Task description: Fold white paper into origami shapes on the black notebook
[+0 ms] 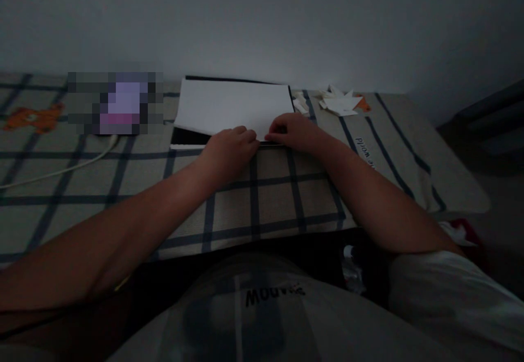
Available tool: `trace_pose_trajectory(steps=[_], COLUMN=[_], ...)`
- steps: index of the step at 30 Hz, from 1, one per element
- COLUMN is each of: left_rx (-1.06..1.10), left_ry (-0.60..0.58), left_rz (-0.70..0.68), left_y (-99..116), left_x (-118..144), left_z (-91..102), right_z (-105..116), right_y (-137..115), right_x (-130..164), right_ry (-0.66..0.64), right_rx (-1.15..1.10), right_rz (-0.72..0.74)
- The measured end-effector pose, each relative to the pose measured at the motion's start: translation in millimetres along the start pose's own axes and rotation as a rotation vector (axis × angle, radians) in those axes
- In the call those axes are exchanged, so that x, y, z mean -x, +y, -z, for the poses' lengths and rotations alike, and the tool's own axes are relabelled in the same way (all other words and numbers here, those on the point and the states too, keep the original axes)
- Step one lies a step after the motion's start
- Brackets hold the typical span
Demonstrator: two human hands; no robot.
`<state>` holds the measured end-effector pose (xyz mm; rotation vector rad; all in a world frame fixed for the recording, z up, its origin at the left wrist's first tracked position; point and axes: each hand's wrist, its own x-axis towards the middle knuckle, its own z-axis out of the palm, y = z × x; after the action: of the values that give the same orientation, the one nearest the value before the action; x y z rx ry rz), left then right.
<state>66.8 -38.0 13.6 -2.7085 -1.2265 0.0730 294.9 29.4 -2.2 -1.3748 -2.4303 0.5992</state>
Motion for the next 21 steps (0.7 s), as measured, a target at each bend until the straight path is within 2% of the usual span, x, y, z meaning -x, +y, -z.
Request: trace_pose_trajectory(steps=[10, 21], left_rx=[-0.021, -0.002], left_ry=[-0.020, -0.001], left_rz=[0.041, 0.043], left_y=[6.5, 5.2], left_x=[3.5, 2.5], left_z=[0.9, -1.1], right_z=[16.5, 37.9], right_y=[13.5, 27.2], right_x=[5.4, 14.4], right_ry=[-0.027, -0.115], right_rx=[-0.008, 0.034], right_rz=[-0.018, -0.130])
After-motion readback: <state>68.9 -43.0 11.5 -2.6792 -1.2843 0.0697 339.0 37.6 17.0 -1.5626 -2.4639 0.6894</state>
